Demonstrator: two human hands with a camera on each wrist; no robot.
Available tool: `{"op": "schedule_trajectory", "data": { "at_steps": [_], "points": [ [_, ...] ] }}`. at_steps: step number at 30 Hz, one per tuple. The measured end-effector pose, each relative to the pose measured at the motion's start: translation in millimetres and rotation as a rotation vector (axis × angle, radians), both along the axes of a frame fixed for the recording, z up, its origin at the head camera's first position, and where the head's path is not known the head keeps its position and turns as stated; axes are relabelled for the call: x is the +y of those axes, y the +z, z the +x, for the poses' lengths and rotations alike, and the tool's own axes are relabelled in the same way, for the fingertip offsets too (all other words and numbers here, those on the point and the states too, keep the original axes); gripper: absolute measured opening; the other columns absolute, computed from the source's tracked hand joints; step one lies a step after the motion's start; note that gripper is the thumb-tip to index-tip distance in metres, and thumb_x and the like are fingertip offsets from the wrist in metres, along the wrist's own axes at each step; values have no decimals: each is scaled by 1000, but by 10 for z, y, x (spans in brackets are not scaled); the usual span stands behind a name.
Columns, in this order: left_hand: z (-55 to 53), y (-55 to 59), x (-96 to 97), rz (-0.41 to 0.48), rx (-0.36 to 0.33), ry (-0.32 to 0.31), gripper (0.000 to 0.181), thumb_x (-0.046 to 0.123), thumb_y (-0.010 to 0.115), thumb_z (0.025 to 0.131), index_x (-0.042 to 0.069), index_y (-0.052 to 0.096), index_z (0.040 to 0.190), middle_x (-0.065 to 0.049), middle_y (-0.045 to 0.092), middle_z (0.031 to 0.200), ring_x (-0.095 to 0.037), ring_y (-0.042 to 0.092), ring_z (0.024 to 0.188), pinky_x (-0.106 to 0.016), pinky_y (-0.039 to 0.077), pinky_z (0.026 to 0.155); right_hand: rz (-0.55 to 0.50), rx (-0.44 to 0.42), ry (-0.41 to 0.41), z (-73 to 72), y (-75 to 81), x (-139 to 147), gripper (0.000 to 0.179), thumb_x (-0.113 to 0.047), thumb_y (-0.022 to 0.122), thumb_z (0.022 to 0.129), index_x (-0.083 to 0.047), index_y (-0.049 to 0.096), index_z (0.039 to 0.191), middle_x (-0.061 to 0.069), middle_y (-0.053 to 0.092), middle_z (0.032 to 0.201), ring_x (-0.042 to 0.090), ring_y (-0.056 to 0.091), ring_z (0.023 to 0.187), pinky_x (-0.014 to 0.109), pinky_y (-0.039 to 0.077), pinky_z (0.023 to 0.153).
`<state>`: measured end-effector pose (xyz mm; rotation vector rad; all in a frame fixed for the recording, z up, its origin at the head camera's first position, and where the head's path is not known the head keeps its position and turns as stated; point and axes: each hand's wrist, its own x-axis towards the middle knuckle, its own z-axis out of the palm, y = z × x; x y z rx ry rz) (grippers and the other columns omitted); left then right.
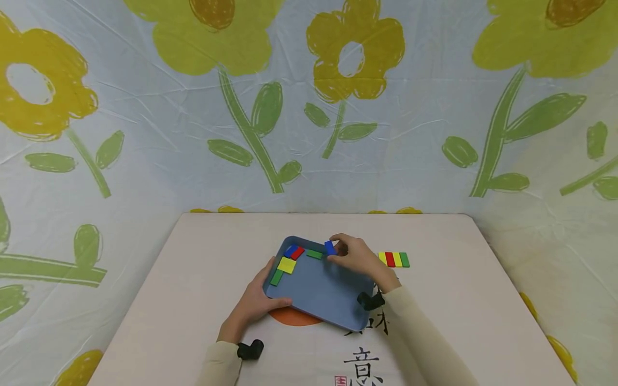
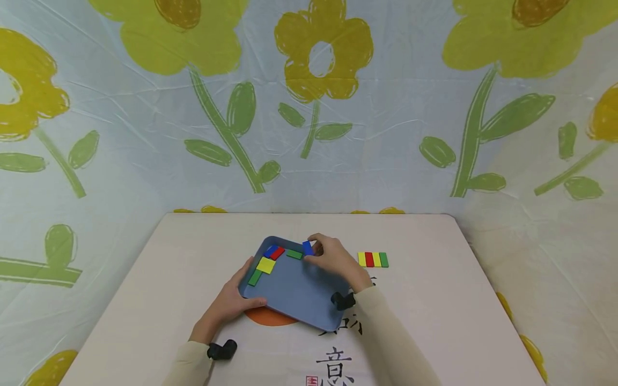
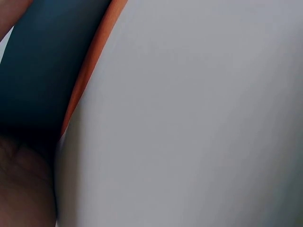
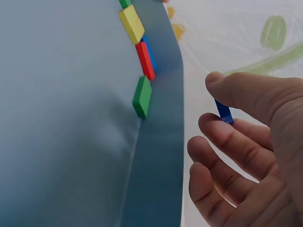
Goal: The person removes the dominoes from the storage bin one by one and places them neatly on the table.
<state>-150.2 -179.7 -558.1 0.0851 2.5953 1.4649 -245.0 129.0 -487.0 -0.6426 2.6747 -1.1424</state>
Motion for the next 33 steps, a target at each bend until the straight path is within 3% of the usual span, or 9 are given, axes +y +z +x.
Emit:
{"op": "schedule_trajectory", "data": {
  "at_steps": [22,33],
  "points": [
    [-4,-11,10,7,8,3,121,49,93,71,34,19,166,-2,29,170,-33,32,153,-66,30,119,-3,59,-148,55,68,804,56,-24,79,93,-2,58,140,14,71,109,29,68,98,35,56,74],
    [-2,-14,2,8,-13,4,121,50,92,72,35,17,166,-3,28,170,-33,32,153,-66,29,120,39,60,-214,106,-10,1144,56,-24,77,94,-2,56,141,17,70,110,32,68,100,39,57,76]
  ]
}}
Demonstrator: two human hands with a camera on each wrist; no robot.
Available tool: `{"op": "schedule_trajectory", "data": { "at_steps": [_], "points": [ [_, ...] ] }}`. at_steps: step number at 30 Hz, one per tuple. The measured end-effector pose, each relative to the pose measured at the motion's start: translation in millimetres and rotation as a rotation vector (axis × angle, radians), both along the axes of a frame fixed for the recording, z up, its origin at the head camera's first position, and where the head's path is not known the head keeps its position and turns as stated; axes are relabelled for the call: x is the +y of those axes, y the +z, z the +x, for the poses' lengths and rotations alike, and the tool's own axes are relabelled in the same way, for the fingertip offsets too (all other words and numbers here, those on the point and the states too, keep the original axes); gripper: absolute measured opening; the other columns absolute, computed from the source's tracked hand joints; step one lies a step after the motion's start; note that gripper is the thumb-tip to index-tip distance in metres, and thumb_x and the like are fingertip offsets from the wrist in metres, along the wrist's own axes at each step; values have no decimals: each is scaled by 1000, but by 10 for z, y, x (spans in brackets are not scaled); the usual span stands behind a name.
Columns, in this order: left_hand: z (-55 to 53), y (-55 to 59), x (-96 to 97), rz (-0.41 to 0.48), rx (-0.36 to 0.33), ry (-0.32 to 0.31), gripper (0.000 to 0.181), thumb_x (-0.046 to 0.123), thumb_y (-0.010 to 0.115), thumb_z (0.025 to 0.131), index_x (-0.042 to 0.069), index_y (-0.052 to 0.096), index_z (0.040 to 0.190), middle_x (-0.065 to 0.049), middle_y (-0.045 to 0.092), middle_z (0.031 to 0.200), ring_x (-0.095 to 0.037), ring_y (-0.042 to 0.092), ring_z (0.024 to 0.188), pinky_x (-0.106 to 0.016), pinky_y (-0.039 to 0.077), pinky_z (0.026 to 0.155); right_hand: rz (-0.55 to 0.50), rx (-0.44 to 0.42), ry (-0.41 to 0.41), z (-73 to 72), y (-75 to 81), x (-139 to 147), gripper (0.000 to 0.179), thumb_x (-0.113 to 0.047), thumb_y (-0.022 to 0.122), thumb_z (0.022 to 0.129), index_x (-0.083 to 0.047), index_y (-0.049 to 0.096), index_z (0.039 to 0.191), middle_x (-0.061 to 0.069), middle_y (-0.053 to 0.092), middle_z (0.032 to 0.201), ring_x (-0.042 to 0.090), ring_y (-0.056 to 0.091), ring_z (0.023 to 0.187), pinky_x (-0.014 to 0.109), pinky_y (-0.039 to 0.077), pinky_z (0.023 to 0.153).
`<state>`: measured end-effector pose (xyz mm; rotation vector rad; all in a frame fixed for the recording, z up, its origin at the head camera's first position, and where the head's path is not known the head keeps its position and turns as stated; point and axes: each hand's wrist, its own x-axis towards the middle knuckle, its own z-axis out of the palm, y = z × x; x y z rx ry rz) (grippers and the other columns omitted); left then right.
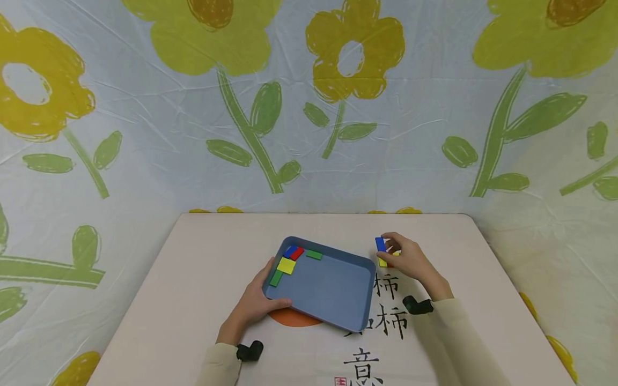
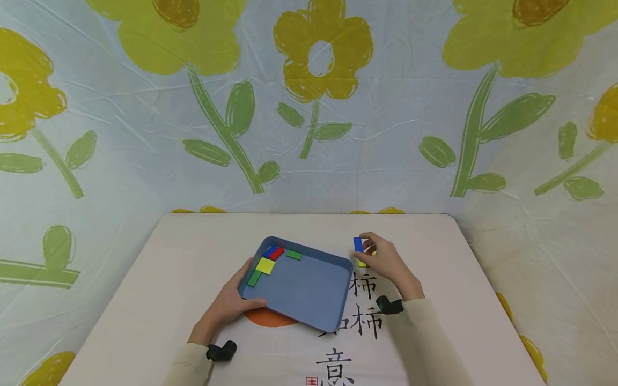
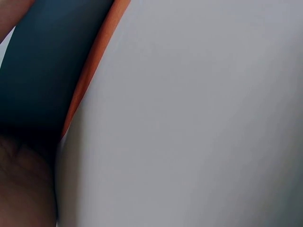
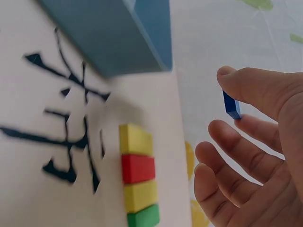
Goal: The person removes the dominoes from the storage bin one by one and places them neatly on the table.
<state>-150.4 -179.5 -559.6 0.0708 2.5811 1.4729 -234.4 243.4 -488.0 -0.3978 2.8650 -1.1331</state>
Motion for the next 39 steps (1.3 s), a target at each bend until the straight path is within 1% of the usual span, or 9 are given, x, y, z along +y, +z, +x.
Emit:
{"op": "schedule_trajectory", "data": {
  "at_steps": [5,11,16,19,22,26,29,33,39],
  "points": [
    [6,4,3,12,1,2,121,49,93,71,35,18,166,-2,29,170,-32,33,153,-66,29,120,37,-8,-39,22,-73,140,54,-24,78,93,-3,58,139,18,69,113,35,68,103,46,59,81],
    [2,6,5,21,7,0,122,47,94,70,37,19,165,2,28,169,-30,32,153,-64,29,121,77,-49,-85,52,-119,283,57,-26,76,94,-2,56,141,22,66,121,40,65,110,53,58,89],
    [-6,-7,2,16,16,-7,121,47,93,71,36,19,165,2,28,170,-29,32,153,-64,29,121,91,-70,-113,39,-189,442,57,-27,76,94,-1,56,141,25,64,125,41,64,110,53,59,88],
    [-6,-5,-1,21,16,-9,122,48,93,70,35,18,166,2,27,170,-29,30,154,-64,28,121,98,-97,-127,26,-252,546,57,-27,76,94,0,56,140,28,62,126,42,64,108,52,59,87],
    [-6,-8,-5,22,17,-8,123,48,94,70,36,18,166,3,26,170,-29,29,155,-64,28,121,102,-129,-132,21,-315,629,58,-27,76,94,3,55,140,31,60,127,43,64,108,54,58,88],
    [-10,-20,-9,15,16,-10,123,49,94,70,37,17,165,4,26,170,-29,29,155,-63,28,122,101,-175,-150,20,-384,685,61,-27,76,94,5,53,141,33,58,130,45,62,111,57,57,92],
    [-14,-22,-8,11,18,-13,122,50,93,70,38,17,165,3,26,170,-29,29,155,-63,28,122,107,-198,-168,16,-418,695,62,-27,75,94,4,51,142,32,57,131,44,61,112,56,56,93],
    [-16,-17,-7,12,20,-11,122,50,93,70,38,18,165,3,28,169,-29,30,154,-64,29,121,126,-200,-172,8,-441,710,63,-26,76,93,5,51,142,33,56,130,45,61,110,55,58,90],
    [-12,-7,-3,7,16,-8,121,50,93,70,39,18,165,3,28,169,-30,31,154,-64,29,121,145,-197,-159,-5,-451,756,62,-26,77,93,5,52,141,34,55,131,46,60,111,55,57,90]
  ]
}}
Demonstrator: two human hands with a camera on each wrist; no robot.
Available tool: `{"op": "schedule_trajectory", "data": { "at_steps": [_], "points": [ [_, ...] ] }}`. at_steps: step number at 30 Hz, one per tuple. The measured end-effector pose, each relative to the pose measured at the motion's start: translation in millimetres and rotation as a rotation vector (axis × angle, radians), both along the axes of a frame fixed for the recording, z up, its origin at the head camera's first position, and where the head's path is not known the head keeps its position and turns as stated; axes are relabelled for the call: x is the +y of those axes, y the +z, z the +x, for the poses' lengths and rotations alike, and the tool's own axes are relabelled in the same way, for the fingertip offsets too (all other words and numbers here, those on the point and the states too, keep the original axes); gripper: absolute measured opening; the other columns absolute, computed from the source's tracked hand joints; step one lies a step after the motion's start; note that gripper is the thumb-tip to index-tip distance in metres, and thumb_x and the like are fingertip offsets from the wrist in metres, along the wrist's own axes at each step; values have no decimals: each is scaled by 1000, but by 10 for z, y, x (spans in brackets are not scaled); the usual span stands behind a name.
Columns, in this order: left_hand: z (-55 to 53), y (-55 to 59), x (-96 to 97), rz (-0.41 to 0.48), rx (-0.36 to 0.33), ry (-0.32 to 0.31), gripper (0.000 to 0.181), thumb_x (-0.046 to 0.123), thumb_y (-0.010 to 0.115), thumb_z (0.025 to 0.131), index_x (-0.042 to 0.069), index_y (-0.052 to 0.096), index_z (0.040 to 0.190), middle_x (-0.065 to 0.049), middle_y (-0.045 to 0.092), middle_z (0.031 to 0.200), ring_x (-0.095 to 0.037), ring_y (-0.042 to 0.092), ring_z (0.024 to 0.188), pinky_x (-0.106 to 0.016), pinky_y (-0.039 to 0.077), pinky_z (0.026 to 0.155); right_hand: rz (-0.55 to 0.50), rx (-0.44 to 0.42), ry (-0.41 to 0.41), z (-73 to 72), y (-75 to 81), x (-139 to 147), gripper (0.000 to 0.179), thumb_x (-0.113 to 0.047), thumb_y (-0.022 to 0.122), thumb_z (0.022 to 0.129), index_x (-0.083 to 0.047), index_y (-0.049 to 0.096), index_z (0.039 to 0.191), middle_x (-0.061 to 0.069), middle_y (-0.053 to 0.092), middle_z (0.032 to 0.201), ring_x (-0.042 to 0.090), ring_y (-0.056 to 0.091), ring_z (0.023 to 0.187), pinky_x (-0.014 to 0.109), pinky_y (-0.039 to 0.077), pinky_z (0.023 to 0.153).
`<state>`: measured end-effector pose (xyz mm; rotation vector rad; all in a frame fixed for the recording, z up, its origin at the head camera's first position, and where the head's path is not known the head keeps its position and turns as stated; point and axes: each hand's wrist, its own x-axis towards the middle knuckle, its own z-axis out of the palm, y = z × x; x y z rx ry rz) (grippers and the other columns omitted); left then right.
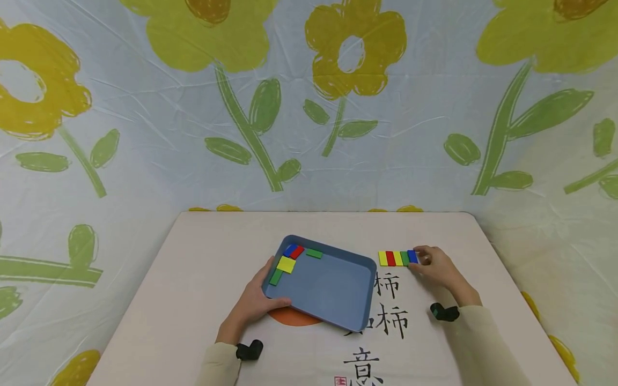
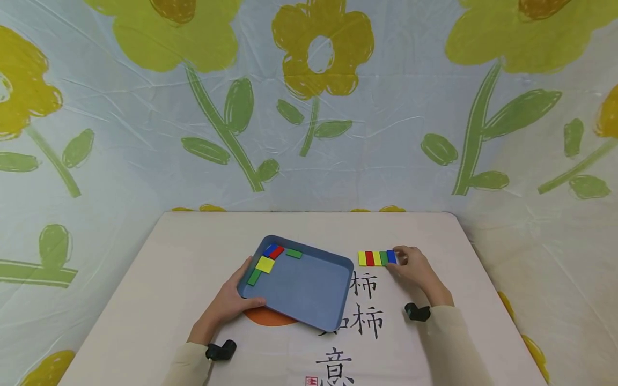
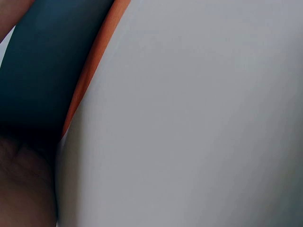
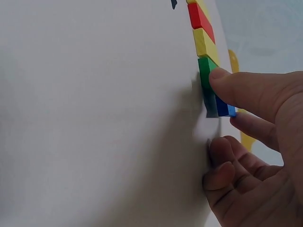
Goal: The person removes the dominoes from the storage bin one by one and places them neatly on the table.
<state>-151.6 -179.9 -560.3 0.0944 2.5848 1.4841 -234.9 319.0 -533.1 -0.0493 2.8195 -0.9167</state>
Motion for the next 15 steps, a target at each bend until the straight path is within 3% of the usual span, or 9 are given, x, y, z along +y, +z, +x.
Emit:
{"op": "schedule_trajectory", "data": {
  "at_steps": [15],
  "points": [
    [-8,-8,2,0,2,1,122,51,93,69,37,18,165,1,29,169,-30,33,153,-65,30,120,19,-19,2,-16,-1,34,61,-22,79,91,3,54,141,32,53,132,46,58,111,55,57,91]
  ]
}}
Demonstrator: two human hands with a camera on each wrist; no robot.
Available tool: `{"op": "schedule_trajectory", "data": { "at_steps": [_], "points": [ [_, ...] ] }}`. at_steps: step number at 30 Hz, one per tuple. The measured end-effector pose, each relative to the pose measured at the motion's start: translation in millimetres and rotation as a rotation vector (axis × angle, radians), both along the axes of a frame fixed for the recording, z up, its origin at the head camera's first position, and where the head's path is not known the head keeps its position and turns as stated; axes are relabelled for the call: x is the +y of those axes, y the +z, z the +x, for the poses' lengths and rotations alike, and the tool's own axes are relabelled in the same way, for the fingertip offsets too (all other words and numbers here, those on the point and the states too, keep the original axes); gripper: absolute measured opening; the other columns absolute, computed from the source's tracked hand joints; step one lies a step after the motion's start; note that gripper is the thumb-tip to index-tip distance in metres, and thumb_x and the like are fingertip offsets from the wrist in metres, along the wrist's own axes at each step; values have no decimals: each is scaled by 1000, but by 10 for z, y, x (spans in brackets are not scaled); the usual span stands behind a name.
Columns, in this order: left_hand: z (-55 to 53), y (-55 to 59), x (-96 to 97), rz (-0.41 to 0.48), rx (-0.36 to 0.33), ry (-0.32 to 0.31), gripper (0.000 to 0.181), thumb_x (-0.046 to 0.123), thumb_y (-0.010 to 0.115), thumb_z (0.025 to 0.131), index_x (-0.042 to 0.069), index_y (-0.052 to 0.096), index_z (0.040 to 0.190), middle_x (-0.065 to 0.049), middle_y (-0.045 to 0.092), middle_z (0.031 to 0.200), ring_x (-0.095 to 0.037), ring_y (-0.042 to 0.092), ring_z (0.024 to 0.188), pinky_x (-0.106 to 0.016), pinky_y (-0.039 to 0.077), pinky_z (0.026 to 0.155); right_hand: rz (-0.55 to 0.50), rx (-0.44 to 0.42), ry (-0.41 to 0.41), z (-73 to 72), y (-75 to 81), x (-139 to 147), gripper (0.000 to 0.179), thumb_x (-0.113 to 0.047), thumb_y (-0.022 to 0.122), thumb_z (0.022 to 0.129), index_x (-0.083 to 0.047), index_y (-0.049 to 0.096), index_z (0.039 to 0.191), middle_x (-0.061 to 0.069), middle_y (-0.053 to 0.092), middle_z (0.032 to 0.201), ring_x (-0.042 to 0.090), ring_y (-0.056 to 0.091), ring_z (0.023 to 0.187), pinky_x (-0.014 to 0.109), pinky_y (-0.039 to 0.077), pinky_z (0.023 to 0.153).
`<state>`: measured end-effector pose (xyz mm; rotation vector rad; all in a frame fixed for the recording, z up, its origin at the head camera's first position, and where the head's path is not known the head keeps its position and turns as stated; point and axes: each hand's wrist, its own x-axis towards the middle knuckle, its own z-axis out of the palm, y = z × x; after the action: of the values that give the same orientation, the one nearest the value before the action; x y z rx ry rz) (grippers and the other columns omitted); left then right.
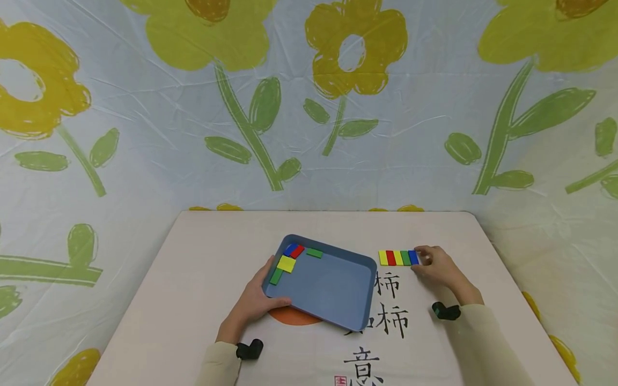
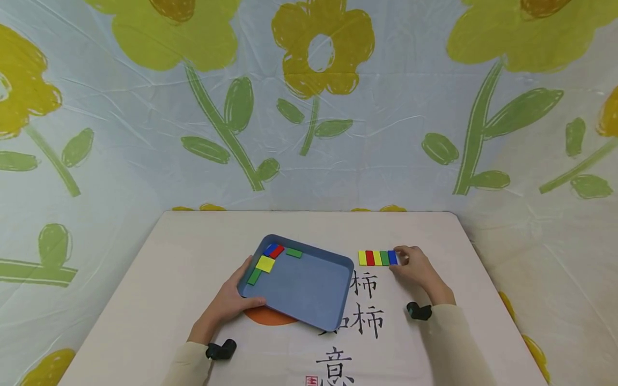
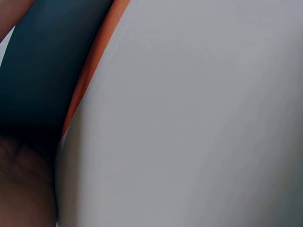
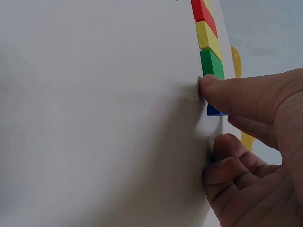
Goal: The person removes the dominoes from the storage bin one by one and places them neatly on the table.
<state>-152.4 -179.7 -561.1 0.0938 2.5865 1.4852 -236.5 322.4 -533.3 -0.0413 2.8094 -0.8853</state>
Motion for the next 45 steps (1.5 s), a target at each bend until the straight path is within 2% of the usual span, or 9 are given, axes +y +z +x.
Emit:
{"op": "schedule_trajectory", "data": {
  "at_steps": [4,13,18,23,28,32,38,45],
  "points": [
    [-6,-7,2,-5,4,-3,122,51,93,70,35,19,166,1,29,169,-31,33,152,-65,31,119,3,10,14,7,-4,6,59,-19,78,90,4,55,139,32,53,131,46,58,110,55,57,90],
    [-6,-8,-4,8,-1,-10,122,51,93,70,38,18,165,0,27,170,-31,31,154,-64,29,121,10,23,28,24,26,15,60,-17,78,90,4,53,140,34,54,130,45,59,108,56,57,89],
    [-11,-11,-8,12,9,-24,122,48,93,71,33,17,166,-2,27,170,-33,30,154,-65,28,121,-3,15,32,20,70,-15,66,-17,78,90,3,47,145,34,51,136,47,59,113,58,57,93],
    [-14,-14,-12,15,16,-24,123,48,93,71,30,18,166,-2,27,170,-33,31,154,-65,29,120,-32,57,55,0,162,-99,68,-14,77,90,4,45,147,35,50,135,44,63,106,51,59,85],
    [-10,-22,-22,4,18,-14,122,49,93,71,33,18,166,-1,27,170,-32,32,153,-65,31,119,-55,113,86,-48,298,-287,65,-15,75,93,4,46,147,34,52,136,44,64,108,53,59,86],
    [-6,-14,-24,-2,15,-13,123,49,93,70,33,18,166,0,27,170,-32,30,154,-64,31,120,-89,148,145,-84,375,-494,63,-17,73,95,5,46,148,34,53,137,48,62,113,55,59,88],
    [-5,0,-21,-5,8,-16,123,50,93,70,37,17,166,1,26,170,-31,30,155,-64,29,121,-137,157,240,-112,437,-802,63,-19,72,96,3,46,150,33,53,139,47,62,116,55,58,89],
    [3,-2,-24,3,2,-18,120,49,92,72,36,18,165,-1,26,170,-32,30,154,-65,29,121,-176,174,303,-95,516,-1144,63,-20,71,98,2,46,151,29,54,140,45,60,119,53,58,89]
  ]
}}
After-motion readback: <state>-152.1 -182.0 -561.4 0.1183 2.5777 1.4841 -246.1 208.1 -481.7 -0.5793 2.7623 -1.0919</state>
